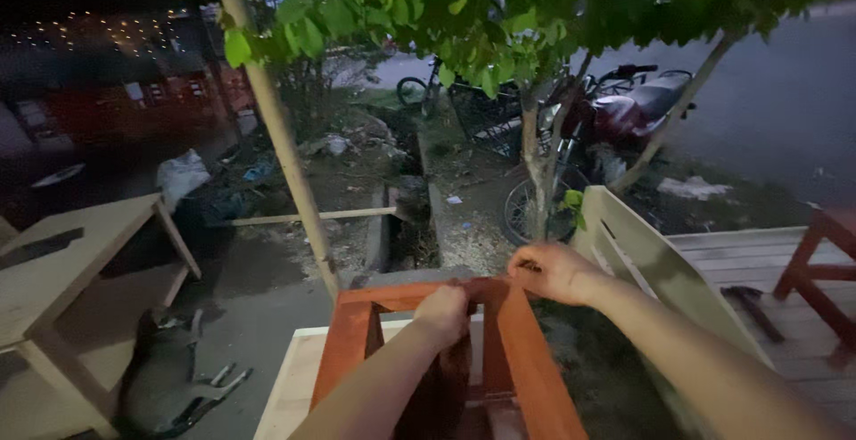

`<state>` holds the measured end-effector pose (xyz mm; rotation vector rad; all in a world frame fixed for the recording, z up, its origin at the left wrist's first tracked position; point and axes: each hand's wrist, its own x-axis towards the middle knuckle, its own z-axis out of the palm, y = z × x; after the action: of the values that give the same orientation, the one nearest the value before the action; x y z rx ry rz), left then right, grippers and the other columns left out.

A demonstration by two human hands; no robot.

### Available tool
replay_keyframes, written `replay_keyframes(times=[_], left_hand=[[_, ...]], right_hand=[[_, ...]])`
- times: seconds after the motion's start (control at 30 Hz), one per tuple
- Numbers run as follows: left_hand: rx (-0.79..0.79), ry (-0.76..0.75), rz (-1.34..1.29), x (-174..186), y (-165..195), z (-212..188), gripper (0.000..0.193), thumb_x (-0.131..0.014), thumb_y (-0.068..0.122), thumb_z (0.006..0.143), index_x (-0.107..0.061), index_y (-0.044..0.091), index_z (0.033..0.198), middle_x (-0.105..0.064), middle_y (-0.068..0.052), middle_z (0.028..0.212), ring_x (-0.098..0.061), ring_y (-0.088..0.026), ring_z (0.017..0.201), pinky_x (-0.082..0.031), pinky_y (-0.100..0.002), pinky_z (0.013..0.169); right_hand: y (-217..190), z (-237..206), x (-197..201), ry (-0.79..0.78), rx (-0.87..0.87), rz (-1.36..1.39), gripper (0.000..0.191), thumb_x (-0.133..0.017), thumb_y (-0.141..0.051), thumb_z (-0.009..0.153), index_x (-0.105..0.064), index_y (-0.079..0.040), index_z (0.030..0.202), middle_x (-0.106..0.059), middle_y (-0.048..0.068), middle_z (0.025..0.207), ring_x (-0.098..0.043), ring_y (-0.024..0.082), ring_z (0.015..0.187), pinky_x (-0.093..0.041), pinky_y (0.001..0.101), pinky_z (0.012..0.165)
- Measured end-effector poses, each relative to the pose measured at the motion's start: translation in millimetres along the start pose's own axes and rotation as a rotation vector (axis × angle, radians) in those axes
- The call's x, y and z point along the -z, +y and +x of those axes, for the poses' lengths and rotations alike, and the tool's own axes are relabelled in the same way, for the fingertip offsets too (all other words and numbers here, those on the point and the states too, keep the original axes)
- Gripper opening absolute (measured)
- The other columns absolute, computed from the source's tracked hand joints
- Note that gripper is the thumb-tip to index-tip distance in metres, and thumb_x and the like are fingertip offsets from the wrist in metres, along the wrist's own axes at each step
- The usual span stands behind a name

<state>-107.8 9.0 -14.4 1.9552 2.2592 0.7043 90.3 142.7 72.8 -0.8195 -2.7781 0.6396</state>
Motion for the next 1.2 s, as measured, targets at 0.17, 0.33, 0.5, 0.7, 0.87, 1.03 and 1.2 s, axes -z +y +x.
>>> replay_keyframes(times=[0.17, 0.33, 0.5, 0.7, 0.87, 1.03, 1.2], left_hand=[[-0.042, 0.033, 0.099, -16.8, -7.8, 20.6, 0.029, -0.063, 0.009, 0.091, -0.063, 0.007, 0.120, -0.056, -0.021, 0.131, -0.062, -0.043, 0.115, -0.053, -0.051, 0.093], [-0.186, 0.015, 0.233, -18.3, 5.7, 33.6, 0.043, -0.066, 0.000, 0.079, -0.060, 0.007, 0.121, -0.055, -0.021, 0.128, -0.056, -0.040, 0.124, -0.052, -0.045, 0.102], [-0.121, -0.115, 0.217, -10.3, 18.9, 30.5, 0.051, -0.071, -0.001, 0.076, -0.055, 0.003, 0.124, -0.045, -0.022, 0.134, -0.046, -0.043, 0.130, -0.047, -0.049, 0.103], [-0.225, 0.013, 0.362, -13.1, 10.4, 32.7, 0.038, -0.065, 0.000, 0.085, -0.059, 0.001, 0.123, -0.051, -0.017, 0.133, -0.050, -0.038, 0.134, -0.052, -0.045, 0.102], [-0.322, -0.041, 0.601, -21.5, -3.8, 38.5, 0.036, -0.062, 0.004, 0.083, -0.063, 0.000, 0.119, -0.056, -0.020, 0.128, -0.053, -0.036, 0.127, -0.052, -0.041, 0.101], [-0.293, 0.022, 0.395, -21.6, -8.1, 44.4, 0.023, -0.060, 0.006, 0.086, -0.070, 0.000, 0.106, -0.065, -0.022, 0.120, -0.063, -0.038, 0.114, -0.055, -0.046, 0.090], [-0.207, 0.013, 0.352, -14.1, -1.7, 50.2, 0.017, -0.063, 0.005, 0.083, -0.073, 0.003, 0.097, -0.071, -0.023, 0.106, -0.071, -0.041, 0.098, -0.058, -0.050, 0.083]], right_hand=[[3.1, -9.1, -2.9, 0.047, 0.064, -0.158, 0.029, -0.060, -0.039, 0.096, -0.069, -0.018, 0.113, -0.069, 0.006, 0.113, -0.067, 0.028, 0.109, -0.054, 0.0430, 0.093], [21.1, -9.4, -8.6, 0.055, 0.031, -0.250, 0.027, -0.061, -0.039, 0.094, -0.069, -0.020, 0.111, -0.063, 0.006, 0.115, -0.061, 0.031, 0.115, -0.050, 0.0462, 0.096], [36.5, -7.5, -15.0, 0.076, 0.056, -0.221, 0.029, -0.060, -0.043, 0.093, -0.071, -0.020, 0.108, -0.065, 0.004, 0.114, -0.064, 0.031, 0.113, -0.051, 0.0451, 0.096], [39.7, -6.7, -12.7, 0.081, 0.081, -0.246, 0.035, -0.057, -0.049, 0.095, -0.071, -0.020, 0.109, -0.065, 0.005, 0.116, -0.062, 0.030, 0.115, -0.050, 0.0446, 0.099], [32.4, -0.7, -11.9, -0.028, -0.042, -0.234, 0.038, -0.055, -0.051, 0.097, -0.066, -0.022, 0.119, -0.060, 0.001, 0.127, -0.059, 0.028, 0.120, -0.048, 0.0453, 0.102], [35.0, 3.9, -17.7, 0.016, 0.024, -0.226, 0.034, -0.056, -0.046, 0.096, -0.067, -0.021, 0.117, -0.062, 0.001, 0.125, -0.061, 0.027, 0.120, -0.050, 0.0442, 0.100], [47.1, 7.1, -17.9, 0.064, 0.052, -0.263, 0.032, -0.062, -0.042, 0.092, -0.068, -0.020, 0.114, -0.064, 0.003, 0.121, -0.063, 0.030, 0.116, -0.052, 0.0442, 0.097]])
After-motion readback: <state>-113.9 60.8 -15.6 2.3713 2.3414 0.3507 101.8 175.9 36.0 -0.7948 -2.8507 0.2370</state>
